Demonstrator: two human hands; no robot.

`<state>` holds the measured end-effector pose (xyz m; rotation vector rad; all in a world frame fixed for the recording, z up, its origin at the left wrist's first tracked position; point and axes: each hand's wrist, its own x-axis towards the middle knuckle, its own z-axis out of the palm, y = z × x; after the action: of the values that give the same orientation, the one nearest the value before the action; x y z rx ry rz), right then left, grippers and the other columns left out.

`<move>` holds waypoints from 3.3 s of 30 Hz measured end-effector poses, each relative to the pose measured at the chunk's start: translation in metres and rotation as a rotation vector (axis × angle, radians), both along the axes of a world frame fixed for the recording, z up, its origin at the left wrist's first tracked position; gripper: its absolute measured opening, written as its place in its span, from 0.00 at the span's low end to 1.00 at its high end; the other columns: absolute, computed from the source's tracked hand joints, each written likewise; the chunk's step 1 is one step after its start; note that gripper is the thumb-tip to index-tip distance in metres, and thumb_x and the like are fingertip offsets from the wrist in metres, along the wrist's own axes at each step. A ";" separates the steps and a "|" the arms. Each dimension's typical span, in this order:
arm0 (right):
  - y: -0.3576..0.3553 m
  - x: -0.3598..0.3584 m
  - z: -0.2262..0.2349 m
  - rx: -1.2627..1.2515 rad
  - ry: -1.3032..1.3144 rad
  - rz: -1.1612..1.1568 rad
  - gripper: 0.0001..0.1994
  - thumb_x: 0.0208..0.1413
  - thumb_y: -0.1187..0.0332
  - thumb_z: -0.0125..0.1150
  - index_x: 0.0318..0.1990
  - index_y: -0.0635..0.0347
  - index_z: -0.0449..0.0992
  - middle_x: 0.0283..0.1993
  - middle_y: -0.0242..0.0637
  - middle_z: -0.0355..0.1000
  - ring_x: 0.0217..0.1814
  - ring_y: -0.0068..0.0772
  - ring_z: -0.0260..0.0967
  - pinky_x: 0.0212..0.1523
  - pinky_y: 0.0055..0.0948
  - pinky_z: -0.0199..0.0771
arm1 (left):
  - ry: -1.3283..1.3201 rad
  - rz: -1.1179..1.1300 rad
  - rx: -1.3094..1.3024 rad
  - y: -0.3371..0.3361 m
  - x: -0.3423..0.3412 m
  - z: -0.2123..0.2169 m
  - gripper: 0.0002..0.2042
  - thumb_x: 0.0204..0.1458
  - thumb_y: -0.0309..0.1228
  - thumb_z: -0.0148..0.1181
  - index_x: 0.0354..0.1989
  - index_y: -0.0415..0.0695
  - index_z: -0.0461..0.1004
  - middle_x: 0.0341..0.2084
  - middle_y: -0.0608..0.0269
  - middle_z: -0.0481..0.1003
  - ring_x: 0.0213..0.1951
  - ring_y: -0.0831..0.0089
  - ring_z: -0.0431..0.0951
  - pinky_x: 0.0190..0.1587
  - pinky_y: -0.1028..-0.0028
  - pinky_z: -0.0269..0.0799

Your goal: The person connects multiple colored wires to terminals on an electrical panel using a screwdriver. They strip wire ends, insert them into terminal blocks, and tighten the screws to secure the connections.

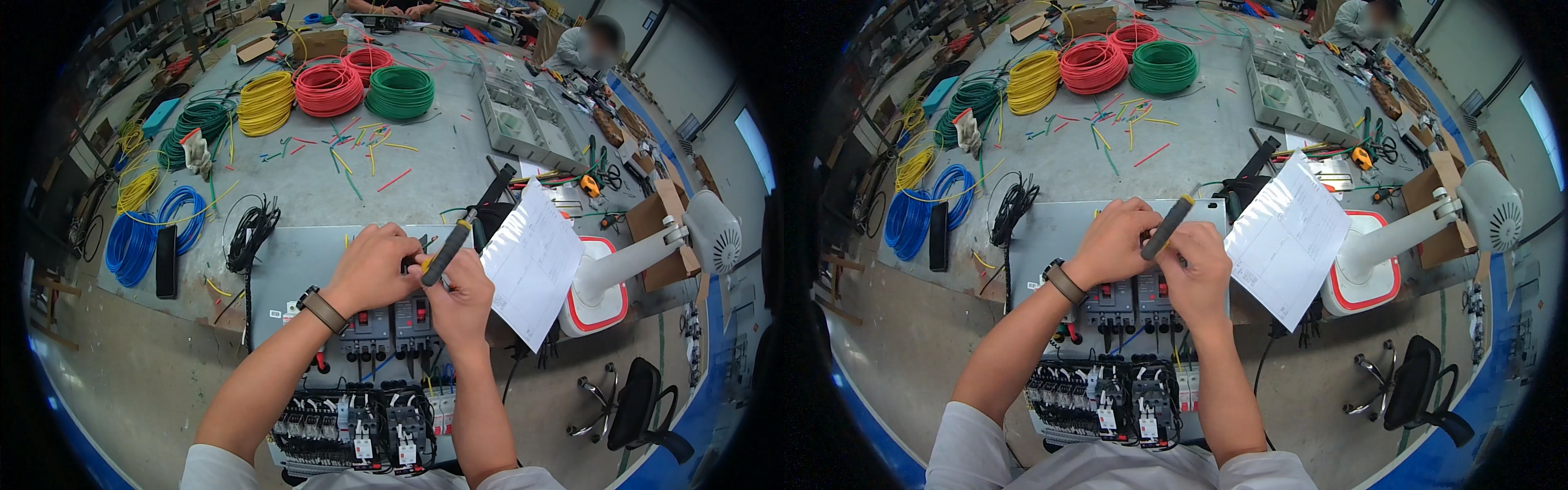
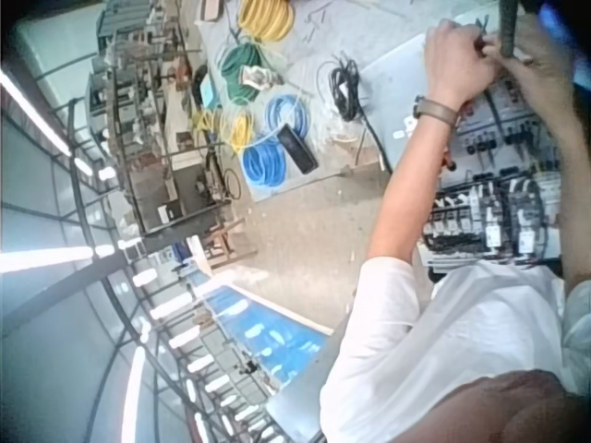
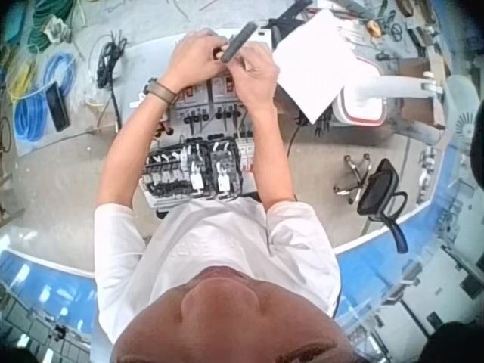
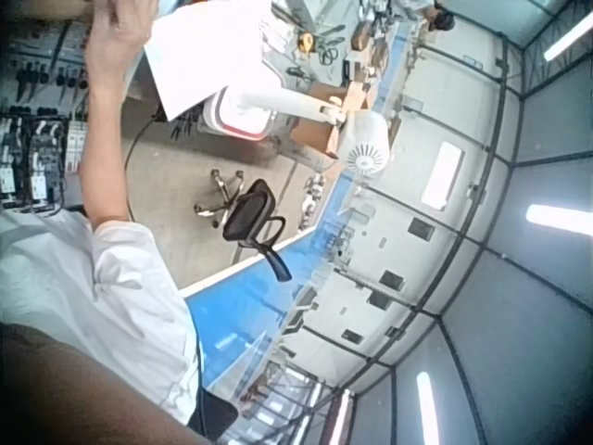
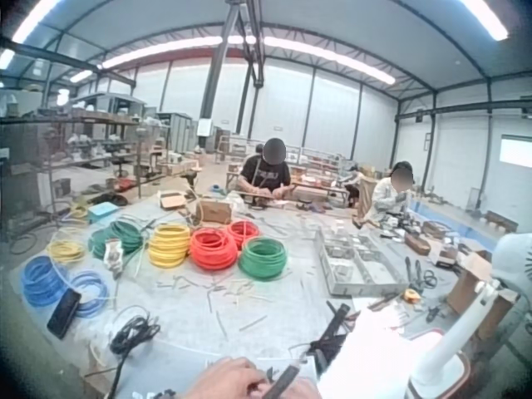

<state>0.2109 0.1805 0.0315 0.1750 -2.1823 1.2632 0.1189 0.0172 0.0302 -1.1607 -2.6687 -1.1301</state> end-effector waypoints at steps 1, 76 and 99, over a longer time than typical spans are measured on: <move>0.001 0.000 0.000 -0.021 -0.006 -0.009 0.13 0.52 0.79 0.76 0.46 0.60 0.87 0.43 0.40 0.83 0.52 0.46 0.78 0.53 0.41 0.77 | 0.006 -0.002 0.006 0.000 0.000 0.000 0.10 0.52 0.37 0.73 0.40 0.49 0.86 0.41 0.60 0.83 0.49 0.55 0.79 0.53 0.58 0.71; 0.005 0.000 0.002 0.068 -0.008 0.020 0.11 0.59 0.76 0.74 0.49 0.61 0.88 0.47 0.40 0.82 0.52 0.44 0.76 0.53 0.39 0.76 | -0.015 0.032 -0.004 -0.002 0.003 0.002 0.13 0.50 0.39 0.76 0.42 0.48 0.86 0.43 0.59 0.83 0.50 0.54 0.79 0.55 0.58 0.72; 0.003 0.004 0.006 0.147 0.034 -0.042 0.08 0.60 0.76 0.71 0.47 0.63 0.85 0.44 0.44 0.81 0.52 0.53 0.76 0.56 0.46 0.73 | -0.022 0.007 -0.013 0.000 0.001 0.005 0.14 0.51 0.42 0.75 0.41 0.50 0.85 0.40 0.60 0.82 0.48 0.55 0.78 0.54 0.58 0.71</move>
<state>0.2149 0.1837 0.0379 0.2069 -2.2387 1.0695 0.1203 0.0172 0.0357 -1.1461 -2.6978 -1.1327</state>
